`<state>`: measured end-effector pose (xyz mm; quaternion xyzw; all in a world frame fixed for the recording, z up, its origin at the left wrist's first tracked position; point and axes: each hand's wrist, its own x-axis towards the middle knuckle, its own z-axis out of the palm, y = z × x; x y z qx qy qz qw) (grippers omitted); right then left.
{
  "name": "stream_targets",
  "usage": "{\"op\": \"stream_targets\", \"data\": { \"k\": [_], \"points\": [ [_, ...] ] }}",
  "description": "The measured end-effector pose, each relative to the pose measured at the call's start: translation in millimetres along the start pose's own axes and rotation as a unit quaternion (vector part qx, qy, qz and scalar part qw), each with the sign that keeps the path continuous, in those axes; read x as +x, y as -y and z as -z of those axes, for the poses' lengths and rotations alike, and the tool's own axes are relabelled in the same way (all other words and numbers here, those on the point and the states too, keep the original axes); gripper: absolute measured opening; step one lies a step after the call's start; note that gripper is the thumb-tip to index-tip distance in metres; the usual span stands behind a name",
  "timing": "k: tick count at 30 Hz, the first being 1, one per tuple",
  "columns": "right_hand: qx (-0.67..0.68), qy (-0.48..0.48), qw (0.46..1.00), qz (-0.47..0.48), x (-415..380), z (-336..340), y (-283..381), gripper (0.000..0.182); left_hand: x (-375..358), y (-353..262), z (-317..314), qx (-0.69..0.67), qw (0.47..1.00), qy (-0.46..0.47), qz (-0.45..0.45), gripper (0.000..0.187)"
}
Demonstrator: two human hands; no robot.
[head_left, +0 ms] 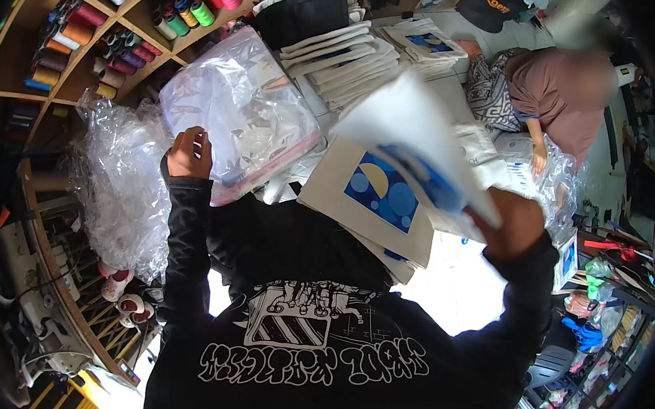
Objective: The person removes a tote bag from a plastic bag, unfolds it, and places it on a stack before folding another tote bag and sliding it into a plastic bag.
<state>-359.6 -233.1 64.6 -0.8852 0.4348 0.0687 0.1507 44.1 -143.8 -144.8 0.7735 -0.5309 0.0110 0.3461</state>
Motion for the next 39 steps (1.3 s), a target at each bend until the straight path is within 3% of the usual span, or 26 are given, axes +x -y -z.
{"op": "stream_targets", "data": {
  "k": [2,5,8,9,10,11,14,15,17,19,20,21,25,26,30,32,35,39],
  "points": [
    [0.072,0.05,0.995,0.045,-10,-25,9,0.013,1,-2,1,0.001,1.0,0.0,0.002,0.008],
    [0.193,0.207,0.951,0.127,-4,-54,-3,0.023,1,-2,0,-0.005,1.0,0.002,0.002,0.008],
    [0.333,0.28,0.897,0.075,11,-88,-29,0.037,0,-3,0,0.001,1.0,0.015,-0.002,0.008],
    [0.411,0.245,0.876,0.056,12,-107,-38,0.04,0,-2,-1,-0.003,1.0,0.016,-0.008,0.008],
    [0.362,0.322,0.875,-0.009,20,-112,-47,0.042,-2,0,-1,-0.003,1.0,0.01,-0.013,0.008],
    [0.38,0.306,0.872,-0.045,22,-132,-58,0.041,-3,2,-3,-0.006,1.0,0.004,-0.02,0.009],
    [0.414,0.162,0.892,0.076,31,-179,-68,0.04,-7,6,-5,-0.004,1.0,-0.002,-0.028,0.008],
    [0.415,0.156,0.894,0.068,29,-178,-62,0.04,-8,6,-4,-0.005,1.0,0.003,-0.013,0.008],
    [0.403,0.143,0.901,-0.065,20,-177,-46,0.045,-12,3,-2,-0.008,1.0,0.013,-0.006,0.008],
    [0.427,0.129,0.892,-0.074,11,-178,-32,0.048,-11,4,1,-0.001,1.0,0.014,0.006,0.008],
    [0.311,0.024,0.95,0.01,5,-181,-24,0.046,-11,5,1,0.001,1.0,0.008,-0.007,0.009],
    [0.184,-0.082,0.975,0.094,-2,-183,-15,0.043,-13,7,1,0.004,1.0,0.001,-0.019,0.009],
    [0.068,-0.094,0.992,0.039,-27,-193,19,0.037,-12,11,1,-0.004,0.999,-0.002,-0.032,0.01],
    [0.09,-0.054,0.994,0.033,-31,-191,22,0.042,-11,12,0,-0.004,1.0,0.0,-0.025,0.008],
    [0.127,-0.039,0.991,0.021,-41,-171,40,0.055,-10,10,1,0.001,1.0,0.0,-0.025,0.008],
    [0.115,-0.023,0.993,0.032,-44,-172,39,0.071,-10,10,0,-0.007,1.0,0.009,-0.025,0.007],
    [0.06,0.055,0.996,0.024,-40,-171,41,0.078,-9,9,-1,-0.011,0.999,0.014,-0.031,0.008],
    [0.027,0.069,0.997,0.02,-35,-183,43,0.076,-8,8,-2,-0.025,0.999,0.024,-0.032,0.009]
  ]
}}
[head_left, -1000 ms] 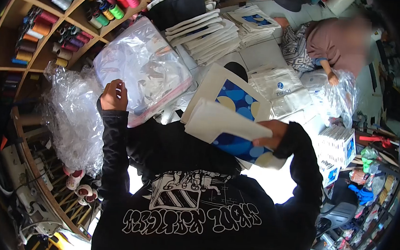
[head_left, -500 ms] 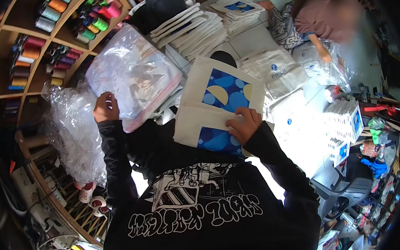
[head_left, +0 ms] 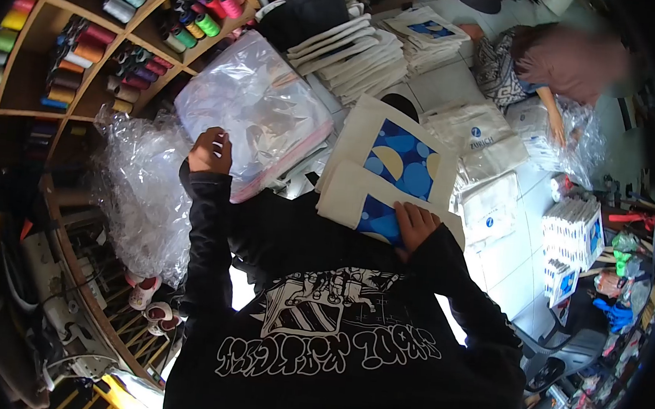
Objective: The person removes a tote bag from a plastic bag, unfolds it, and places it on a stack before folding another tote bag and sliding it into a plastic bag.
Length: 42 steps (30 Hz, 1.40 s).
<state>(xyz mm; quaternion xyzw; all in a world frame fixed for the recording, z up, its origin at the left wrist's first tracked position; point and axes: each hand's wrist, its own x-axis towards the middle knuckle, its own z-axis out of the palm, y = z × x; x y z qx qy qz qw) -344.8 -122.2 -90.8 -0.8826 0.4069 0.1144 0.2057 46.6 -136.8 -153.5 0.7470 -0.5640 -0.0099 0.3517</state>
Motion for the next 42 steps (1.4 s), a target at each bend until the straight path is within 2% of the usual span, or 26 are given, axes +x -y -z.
{"op": "stream_targets", "data": {
  "k": [2,3,5,6,8,10,13,18,20,21,23,24,26,28,30,32,34,35,42],
  "points": [
    [0.018,-0.058,0.998,0.009,0,-3,-4,0.062,0,1,0,-0.016,1.0,0.007,-0.004,0.011],
    [0.018,-0.059,0.998,0.019,1,0,-4,0.062,1,1,1,-0.016,1.0,0.021,0.0,0.011],
    [0.068,-0.078,0.995,-0.002,4,14,-3,0.05,3,-1,1,-0.02,0.999,0.041,0.013,0.013],
    [0.067,-0.08,0.994,0.006,6,22,-3,0.05,4,-2,1,-0.02,0.999,0.039,0.0,0.013],
    [0.03,-0.065,0.997,-0.001,11,36,-4,0.039,6,-3,0,-0.02,0.999,0.029,-0.006,0.013],
    [0.021,-0.083,0.996,0.021,18,48,-6,0.038,9,-2,0,-0.019,0.999,0.024,-0.009,0.013],
    [-0.024,-0.169,0.983,0.067,31,67,-3,0.042,12,-5,1,-0.014,1.0,0.021,-0.006,0.015],
    [0.014,-0.269,0.957,0.108,73,94,37,0.04,14,-7,-1,-0.024,0.999,-0.015,0.018,0.016],
    [0.07,-0.212,0.974,0.036,91,90,57,0.04,16,-11,1,-0.027,0.999,-0.035,0.02,0.017],
    [0.069,-0.214,0.974,0.043,98,87,66,0.04,19,-12,1,-0.03,0.998,-0.046,0.02,0.018],
    [0.081,-0.126,0.989,0.017,111,81,81,0.041,23,-12,1,-0.013,0.997,-0.076,0.009,0.022],
    [0.08,-0.126,0.988,0.023,117,77,86,0.041,26,-12,4,-0.009,0.997,-0.081,0.011,0.022],
    [0.037,-0.044,0.998,-0.015,129,67,92,0.038,30,-12,9,-0.071,0.993,-0.034,0.09,0.023],
    [0.027,-0.047,0.998,-0.026,143,56,95,0.037,34,-13,15,-0.088,0.99,-0.041,0.098,0.025],
    [0.003,0.008,0.998,-0.067,155,55,98,0.032,38,-12,18,-0.179,0.968,-0.004,0.175,0.022],
    [-0.005,0.018,0.998,-0.059,163,55,101,0.031,41,-10,16,-0.188,0.969,-0.027,0.16,0.023],
    [-0.013,0.026,0.998,-0.051,169,63,104,0.029,44,-9,16,-0.117,0.99,-0.078,0.033,0.018],
    [-0.011,0.046,0.998,-0.039,170,70,106,0.027,44,-9,17,-0.116,0.99,-0.08,0.028,0.012],
    [-0.004,0.106,0.994,-0.004,194,92,112,0.029,48,-22,28,0.024,0.995,-0.089,-0.048,0.009]
  ]
}}
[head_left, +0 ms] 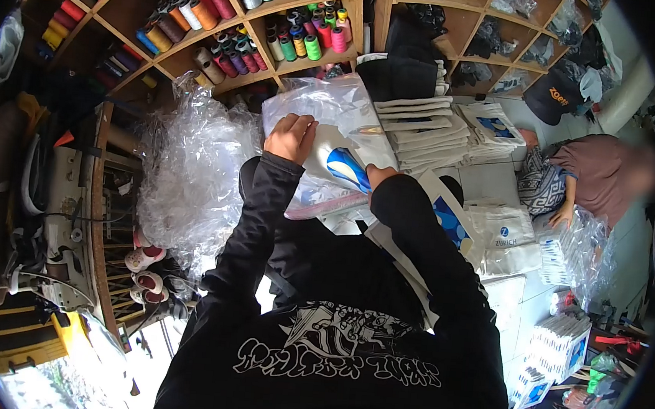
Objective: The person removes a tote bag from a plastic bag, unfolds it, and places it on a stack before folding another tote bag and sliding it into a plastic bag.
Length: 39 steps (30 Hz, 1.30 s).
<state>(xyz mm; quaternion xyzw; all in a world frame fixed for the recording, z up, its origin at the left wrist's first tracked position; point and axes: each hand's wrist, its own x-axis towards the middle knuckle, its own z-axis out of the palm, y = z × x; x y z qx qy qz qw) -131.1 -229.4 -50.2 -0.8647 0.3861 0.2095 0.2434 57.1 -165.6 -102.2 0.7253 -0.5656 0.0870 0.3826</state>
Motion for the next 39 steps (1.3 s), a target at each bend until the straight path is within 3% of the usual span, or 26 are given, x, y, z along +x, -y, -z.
{"op": "stream_targets", "data": {
  "k": [3,6,8,19,25,27,28,31,39],
  "points": [
    [-0.022,0.003,0.999,0.029,7,1,0,0.028,4,-1,2,0.058,0.998,-0.029,-0.01,0.01],
    [-0.035,-0.001,0.999,0.023,12,-2,6,0.026,11,1,7,0.072,0.996,-0.011,0.054,0.011],
    [-0.06,-0.002,0.997,0.04,8,-4,9,0.026,16,2,9,-0.009,0.991,0.038,0.126,0.013],
    [-0.092,-0.002,0.993,0.079,-17,5,16,0.028,22,-10,12,0.102,0.974,0.04,0.197,0.018],
    [-0.047,0.002,0.998,0.041,-5,12,1,0.026,19,-16,17,0.092,0.993,0.003,0.078,0.018],
    [-0.026,-0.019,0.999,0.012,0,14,-7,0.026,18,-13,18,0.098,0.994,-0.03,-0.031,0.015],
    [-0.026,-0.019,0.999,0.012,1,15,-8,0.026,18,-13,18,0.099,0.994,-0.029,-0.031,0.015],
    [0.039,-0.038,0.998,0.011,9,14,-13,0.035,21,-18,20,0.09,0.985,-0.032,-0.144,0.013],
    [0.082,-0.126,0.989,0.004,14,-7,4,0.031,17,-31,20,0.047,0.973,0.016,-0.224,0.011]
  ]
}}
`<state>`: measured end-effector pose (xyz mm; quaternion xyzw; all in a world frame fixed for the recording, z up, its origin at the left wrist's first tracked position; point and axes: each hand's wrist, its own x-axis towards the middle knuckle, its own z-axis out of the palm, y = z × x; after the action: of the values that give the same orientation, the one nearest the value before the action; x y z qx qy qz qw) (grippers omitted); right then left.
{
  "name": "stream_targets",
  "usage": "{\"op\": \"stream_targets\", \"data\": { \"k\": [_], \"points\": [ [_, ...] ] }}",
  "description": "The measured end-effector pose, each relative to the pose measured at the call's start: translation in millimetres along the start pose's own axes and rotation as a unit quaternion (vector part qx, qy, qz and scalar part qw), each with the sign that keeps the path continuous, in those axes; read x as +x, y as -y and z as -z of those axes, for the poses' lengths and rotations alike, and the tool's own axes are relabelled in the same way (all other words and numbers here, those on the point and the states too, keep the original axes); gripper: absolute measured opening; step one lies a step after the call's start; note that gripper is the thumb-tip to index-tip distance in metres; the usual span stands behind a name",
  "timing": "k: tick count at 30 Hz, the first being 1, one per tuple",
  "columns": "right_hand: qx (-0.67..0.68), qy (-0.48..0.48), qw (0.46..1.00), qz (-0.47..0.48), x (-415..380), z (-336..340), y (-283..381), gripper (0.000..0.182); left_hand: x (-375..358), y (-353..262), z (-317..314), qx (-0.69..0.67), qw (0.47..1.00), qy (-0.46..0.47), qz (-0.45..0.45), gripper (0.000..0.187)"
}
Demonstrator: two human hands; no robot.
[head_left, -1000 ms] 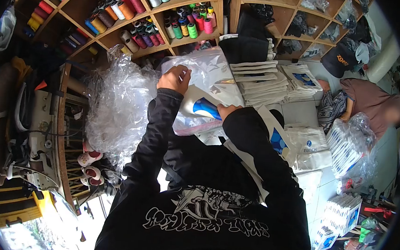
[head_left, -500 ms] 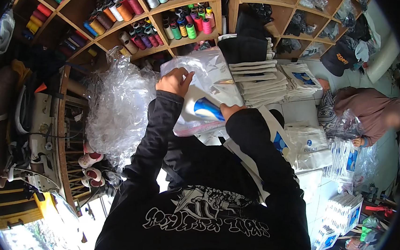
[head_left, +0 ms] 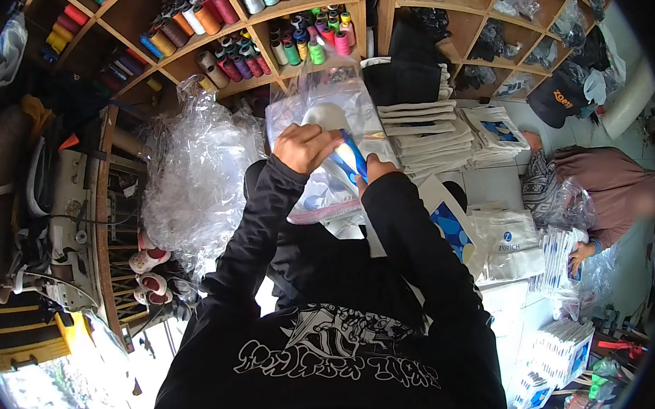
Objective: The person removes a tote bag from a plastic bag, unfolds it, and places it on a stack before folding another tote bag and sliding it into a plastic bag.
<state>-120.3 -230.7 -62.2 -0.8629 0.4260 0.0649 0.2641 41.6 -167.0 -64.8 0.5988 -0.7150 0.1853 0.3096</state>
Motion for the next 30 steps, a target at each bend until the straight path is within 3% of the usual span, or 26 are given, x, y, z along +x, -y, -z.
{"op": "stream_targets", "data": {
  "k": [5,9,11,12,13,15,16,17,19,20,21,23,24,25,27,30],
  "points": [
    [0.069,-0.064,0.996,-0.008,3,-10,-3,0.033,-7,-8,2,-0.08,0.996,0.025,-0.021,0.014],
    [0.095,-0.09,0.991,0.008,-2,-13,-7,0.033,-6,-19,24,-0.166,0.978,0.101,0.076,0.028],
    [0.132,-0.112,0.985,0.023,-7,-8,-7,0.034,-8,-21,28,-0.188,0.956,-0.137,0.179,0.04],
    [0.142,-0.122,0.982,0.032,-9,-7,-8,0.034,-20,-9,30,-0.079,0.956,-0.136,0.248,0.068],
    [0.143,-0.123,0.981,0.037,-10,-7,-9,0.034,-26,1,27,-0.075,0.956,-0.138,0.248,0.068],
    [0.164,-0.137,0.976,0.052,-10,-8,-11,0.036,-33,23,19,-0.204,0.883,-0.226,0.356,0.094],
    [0.169,-0.138,0.975,0.052,-12,-5,-9,0.038,-41,36,19,-0.284,0.876,-0.141,0.363,0.109],
    [0.168,-0.137,0.975,0.056,-11,-6,-9,0.038,-50,46,7,-0.282,0.876,-0.144,0.364,0.109],
    [0.169,-0.16,0.97,0.064,-6,-11,-12,0.039,-57,62,-8,-0.452,0.848,-0.027,0.275,0.112],
    [0.17,-0.162,0.97,0.066,-6,-13,-12,0.039,-62,55,-9,-0.515,0.785,-0.004,0.345,0.094],
    [0.175,-0.169,0.968,0.065,-5,-14,-13,0.038,-62,52,-14,-0.515,0.786,-0.004,0.342,0.094],
    [0.181,-0.176,0.966,0.063,-4,-16,-15,0.038,-66,49,-30,-0.524,0.752,-0.117,0.384,0.063],
    [0.184,-0.19,0.961,0.081,-4,-18,-18,0.035,-67,46,-32,-0.524,0.733,-0.158,0.405,0.037],
    [0.186,-0.204,0.956,0.099,-5,-19,-19,0.031,-67,45,-33,-0.525,0.731,-0.157,0.406,0.037],
    [0.194,-0.192,0.958,0.083,-6,-18,-20,0.035,-69,43,-34,-0.429,0.79,-0.153,0.411,0.034],
    [0.205,-0.195,0.958,0.055,-4,-20,-21,0.04,-75,36,-38,-0.435,0.815,-0.109,0.366,0.032]
  ]
}}
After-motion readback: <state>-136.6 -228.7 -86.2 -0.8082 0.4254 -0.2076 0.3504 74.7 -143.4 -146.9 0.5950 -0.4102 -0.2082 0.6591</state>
